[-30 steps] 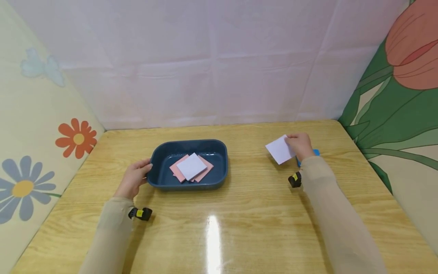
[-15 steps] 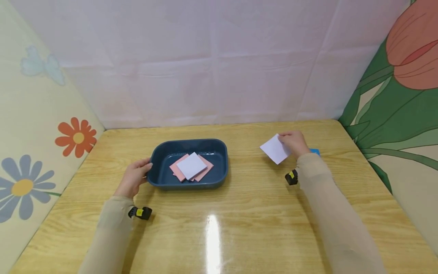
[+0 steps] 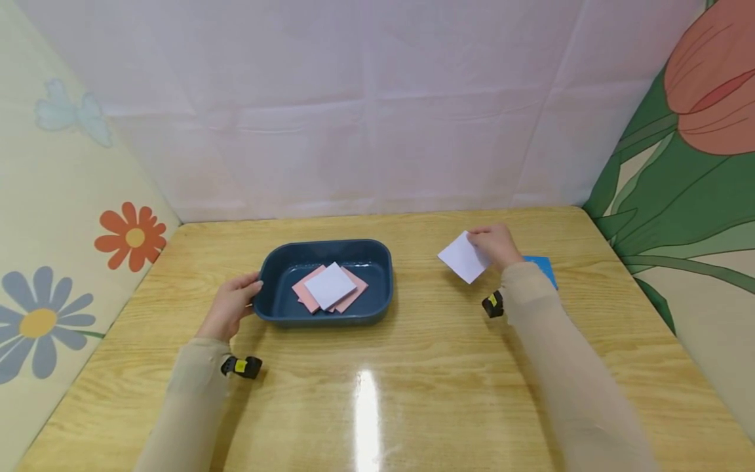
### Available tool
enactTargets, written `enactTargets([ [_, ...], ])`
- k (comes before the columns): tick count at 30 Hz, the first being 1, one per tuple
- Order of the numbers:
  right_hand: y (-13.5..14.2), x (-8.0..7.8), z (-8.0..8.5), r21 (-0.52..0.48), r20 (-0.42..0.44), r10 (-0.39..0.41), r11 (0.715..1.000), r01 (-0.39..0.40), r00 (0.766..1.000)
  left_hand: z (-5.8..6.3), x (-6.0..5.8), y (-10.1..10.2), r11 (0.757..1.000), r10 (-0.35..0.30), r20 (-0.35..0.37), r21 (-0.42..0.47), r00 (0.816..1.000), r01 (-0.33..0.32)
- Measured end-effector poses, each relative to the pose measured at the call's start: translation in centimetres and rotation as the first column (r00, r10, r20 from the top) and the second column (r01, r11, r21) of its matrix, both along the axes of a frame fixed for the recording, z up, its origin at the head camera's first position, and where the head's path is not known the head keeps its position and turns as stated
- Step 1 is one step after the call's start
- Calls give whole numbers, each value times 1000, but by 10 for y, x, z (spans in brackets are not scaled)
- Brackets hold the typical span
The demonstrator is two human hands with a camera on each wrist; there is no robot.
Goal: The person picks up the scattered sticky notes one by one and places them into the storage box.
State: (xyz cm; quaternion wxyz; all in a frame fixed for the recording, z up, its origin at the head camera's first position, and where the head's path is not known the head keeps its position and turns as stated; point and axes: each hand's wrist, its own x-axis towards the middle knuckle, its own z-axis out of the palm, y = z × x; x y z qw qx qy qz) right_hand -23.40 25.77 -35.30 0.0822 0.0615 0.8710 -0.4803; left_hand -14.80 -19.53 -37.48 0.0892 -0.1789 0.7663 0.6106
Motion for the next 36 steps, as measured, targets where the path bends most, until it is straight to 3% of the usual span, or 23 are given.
enactTargets([
  [24,-17,-7,6,16,-34,29,999,-28,999,1,1,1,1000,2,0,-2,1000,-2],
  [36,-26,-8,10,17,-7,31,999,-30,1000,1,0,0,1000,-2,-4,2,1000,2],
])
